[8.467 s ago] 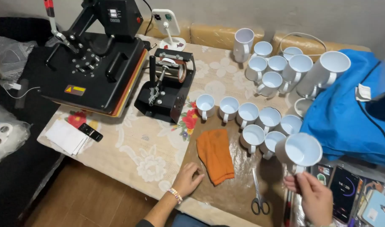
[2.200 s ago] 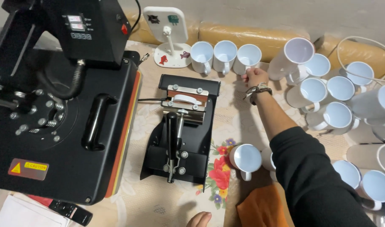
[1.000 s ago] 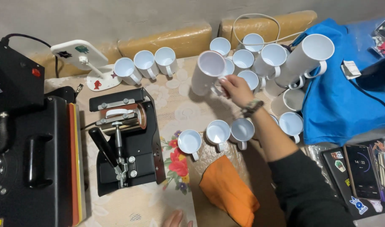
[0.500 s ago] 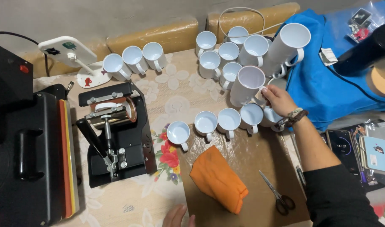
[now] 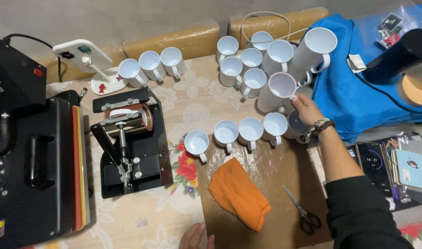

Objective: The person is preparing white ceramic mugs for printing by wiping them with a cloth, inspecting them for defects, and placing them into a mug heat press.

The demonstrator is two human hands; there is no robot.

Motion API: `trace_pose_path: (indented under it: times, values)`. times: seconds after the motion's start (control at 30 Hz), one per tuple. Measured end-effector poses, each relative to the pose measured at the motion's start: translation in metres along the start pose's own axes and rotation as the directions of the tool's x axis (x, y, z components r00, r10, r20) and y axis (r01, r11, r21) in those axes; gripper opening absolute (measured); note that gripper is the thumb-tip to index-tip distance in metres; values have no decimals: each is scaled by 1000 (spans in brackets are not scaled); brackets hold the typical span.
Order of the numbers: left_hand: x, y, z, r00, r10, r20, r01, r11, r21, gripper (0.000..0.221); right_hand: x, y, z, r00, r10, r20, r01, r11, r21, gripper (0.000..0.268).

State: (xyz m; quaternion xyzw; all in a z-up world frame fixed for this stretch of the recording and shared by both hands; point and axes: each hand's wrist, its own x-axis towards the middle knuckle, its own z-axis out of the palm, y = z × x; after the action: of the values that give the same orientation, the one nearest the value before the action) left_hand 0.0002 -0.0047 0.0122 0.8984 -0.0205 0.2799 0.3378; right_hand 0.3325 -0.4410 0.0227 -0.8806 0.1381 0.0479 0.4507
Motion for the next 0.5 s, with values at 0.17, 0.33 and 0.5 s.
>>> trace_pose_path:
  times: [0.17,0.33,0.5]
  values:
    - [-5,5,0,998,-42,35,42,999,25,42,18,24,-5,1000,-3,-7,3,999,-36,35]
    - [9,27,-11,989,-80,123,77,997,31,44,25,19,0,999,38,-5,-39,997,-73,35]
    - [18,31,-8,995,39,87,-40,999,6,41,-4,1,-1,987,-29,-158,-21,953,-301,32]
